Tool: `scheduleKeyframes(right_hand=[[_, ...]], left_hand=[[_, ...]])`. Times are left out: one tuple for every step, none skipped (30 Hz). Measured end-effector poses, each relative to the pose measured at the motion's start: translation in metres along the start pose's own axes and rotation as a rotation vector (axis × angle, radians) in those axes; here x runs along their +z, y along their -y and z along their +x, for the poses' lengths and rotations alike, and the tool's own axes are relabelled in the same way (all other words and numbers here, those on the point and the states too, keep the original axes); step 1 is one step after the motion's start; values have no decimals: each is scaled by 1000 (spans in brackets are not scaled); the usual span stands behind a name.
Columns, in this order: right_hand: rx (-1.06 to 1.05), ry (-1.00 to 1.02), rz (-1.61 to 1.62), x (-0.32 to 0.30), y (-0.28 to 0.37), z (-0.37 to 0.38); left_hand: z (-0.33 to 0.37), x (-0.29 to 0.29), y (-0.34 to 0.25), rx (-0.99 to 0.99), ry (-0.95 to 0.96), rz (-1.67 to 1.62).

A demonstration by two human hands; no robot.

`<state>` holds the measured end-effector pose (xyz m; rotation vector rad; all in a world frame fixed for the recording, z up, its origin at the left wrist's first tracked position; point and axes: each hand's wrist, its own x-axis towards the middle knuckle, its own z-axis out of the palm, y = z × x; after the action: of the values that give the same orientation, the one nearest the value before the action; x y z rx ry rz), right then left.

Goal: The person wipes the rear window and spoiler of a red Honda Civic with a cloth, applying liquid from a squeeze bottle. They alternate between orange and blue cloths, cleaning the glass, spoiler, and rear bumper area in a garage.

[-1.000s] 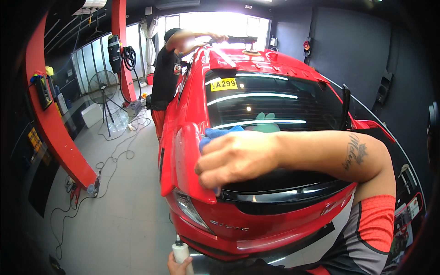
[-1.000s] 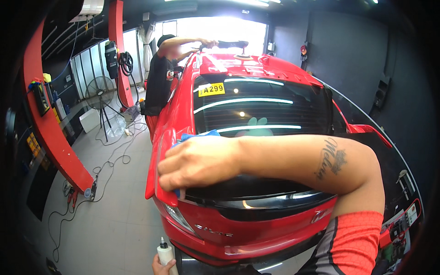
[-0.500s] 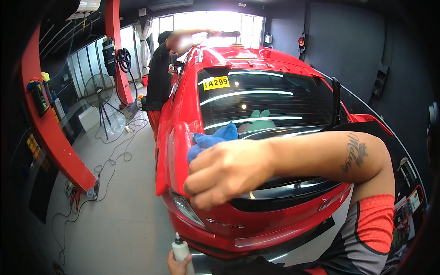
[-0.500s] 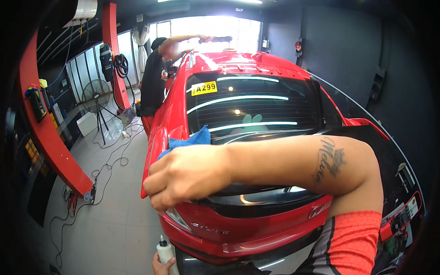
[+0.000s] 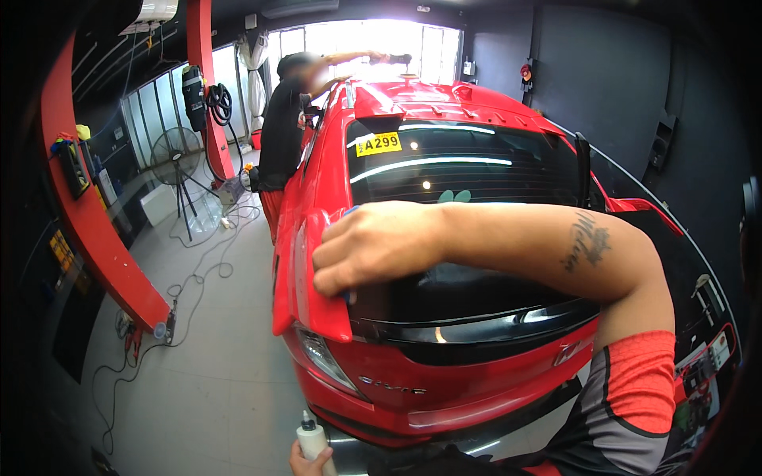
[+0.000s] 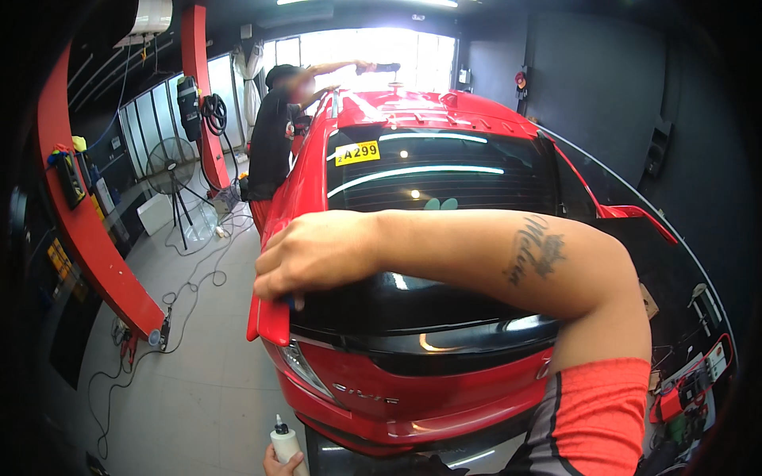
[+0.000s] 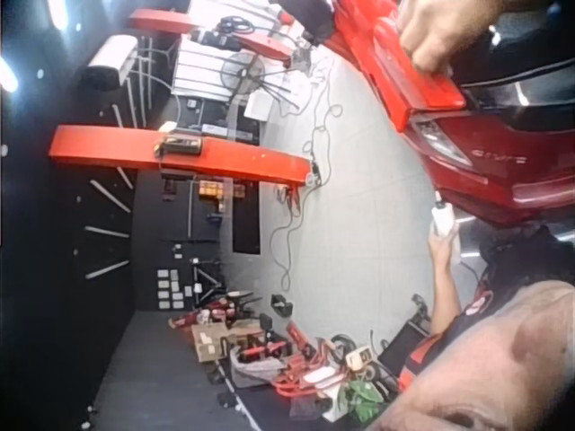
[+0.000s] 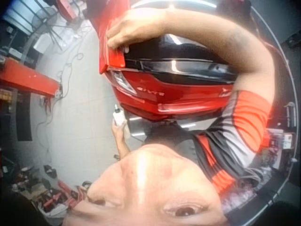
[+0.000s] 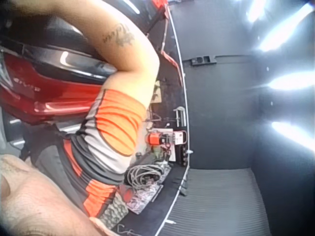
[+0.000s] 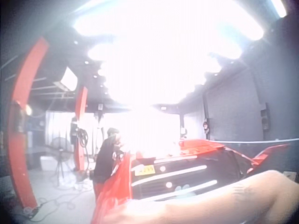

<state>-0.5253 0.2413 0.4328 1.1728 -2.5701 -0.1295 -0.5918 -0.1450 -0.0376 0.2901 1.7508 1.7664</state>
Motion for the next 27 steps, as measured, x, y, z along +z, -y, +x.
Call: scheduleKeyframes(right_hand=[[46, 26, -6, 0, -8, -4], [100, 43, 22, 1, -19, -5], [140, 83, 2, 3, -28, -7], [180, 123, -17, 5, -36, -8], [209, 158, -5, 8, -45, -7], [218, 165, 0, 9, -53, -7], [228, 171, 5, 11, -60, -7], [241, 179, 8, 11, -66, -8], [233, 172, 18, 12, -72, -9], [255, 190, 29, 12, -77, -9], [275, 206, 42, 13, -80, -8], [295, 222, 54, 14, -84, -7], [337, 225, 49, 16, -87, -7], [306, 218, 7, 17, -92, -9], [276, 212, -36, 18, -96, -11], [247, 207, -78, 19, -101, -14], [318, 252, -76, 19, -103, -12], [331, 273, -102, 19, -107, -9], [322, 259, -130, 20, -107, -9], [314, 247, -159, 19, -104, -7], [306, 245, -153, 17, -99, -8], [299, 244, -148, 15, -94, -10], [286, 234, -138, 16, -90, -10], [252, 199, -110, 14, -78, -4], [220, 165, -82, 12, -64, -1], [195, 141, -55, 7, -48, 1], [213, 131, -25, 5, -36, -1]], left_hand=[[1, 3, -3, 8, 2, -4], [-1, 4, -6, 10, -13, -11], [-3, 5, -9, 11, -27, -18], [-4, 5, -11, 13, -40, -25], [-5, 4, -10, 4, -48, -5], [-6, 2, -8, -6, -56, 15], [-7, -1, -6, -15, -63, 35], [-7, -4, 0, -11, -66, 24], [-7, -6, 7, -6, -69, 14], [-6, -9, 13, -3, -71, 3], [-8, -9, 12, -9, -79, -12], [-10, -10, 12, -17, -87, -27], [-14, -11, 11, -24, -94, -42], [-15, -11, 8, -27, -87, -23], [-17, -10, 4, -29, -80, -4], [-17, -8, 2, -32, -71, 14], [-20, -11, 4, -18, -81, 14], [-19, -13, 8, -4, -88, 14], [-20, -14, 11, 10, -93, 13], [-21, -14, 7, 12, -78, 16], [-19, -11, 4, 14, -60, 18], [-18, -8, -1, 16, -40, 20], [-20, -5, -8, 12, -26, 2], [-26, -4, -18, 10, -24, -11], [-30, -3, -27, 8, -21, -24], [-31, 1, -37, 2, -9, -17], [-31, 7, -44, -6, 7, -11]])
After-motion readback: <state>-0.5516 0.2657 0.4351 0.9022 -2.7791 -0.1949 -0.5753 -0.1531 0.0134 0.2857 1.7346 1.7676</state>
